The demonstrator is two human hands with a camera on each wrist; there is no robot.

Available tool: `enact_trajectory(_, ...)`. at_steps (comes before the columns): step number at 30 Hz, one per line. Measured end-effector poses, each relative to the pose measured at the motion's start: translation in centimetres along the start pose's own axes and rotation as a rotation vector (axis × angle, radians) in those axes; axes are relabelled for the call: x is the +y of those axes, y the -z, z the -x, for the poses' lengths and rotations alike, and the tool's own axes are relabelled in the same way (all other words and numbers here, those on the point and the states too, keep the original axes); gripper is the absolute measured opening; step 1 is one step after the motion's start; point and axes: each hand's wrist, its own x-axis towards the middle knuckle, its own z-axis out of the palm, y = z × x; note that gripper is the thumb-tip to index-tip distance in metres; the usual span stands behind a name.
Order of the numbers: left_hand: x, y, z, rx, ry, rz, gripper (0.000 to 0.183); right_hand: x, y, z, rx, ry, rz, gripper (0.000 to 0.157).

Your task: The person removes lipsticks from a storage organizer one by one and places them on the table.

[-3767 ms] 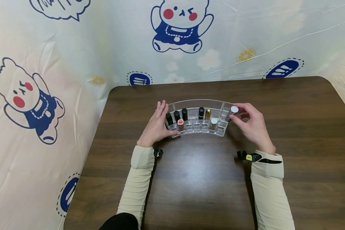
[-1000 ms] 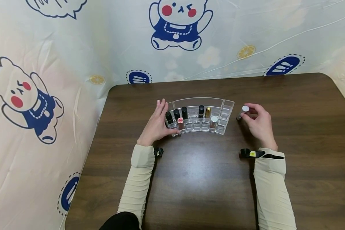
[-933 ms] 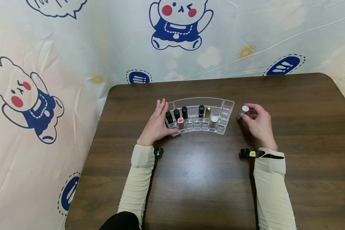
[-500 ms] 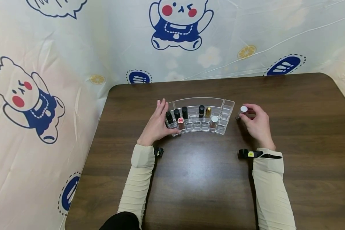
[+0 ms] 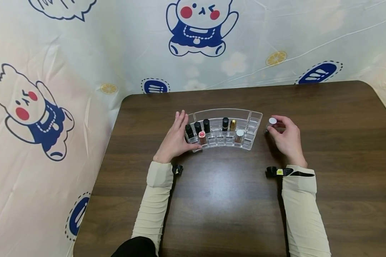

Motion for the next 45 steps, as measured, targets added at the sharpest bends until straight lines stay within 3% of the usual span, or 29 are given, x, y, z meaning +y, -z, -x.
enact_trajectory(45, -0.27, -0.29, -0.21, 0.003, -0.019, 0.005, 0.125, -0.03, 0.19, 0.1, -0.041, 0.004, 0.0, 0.039)
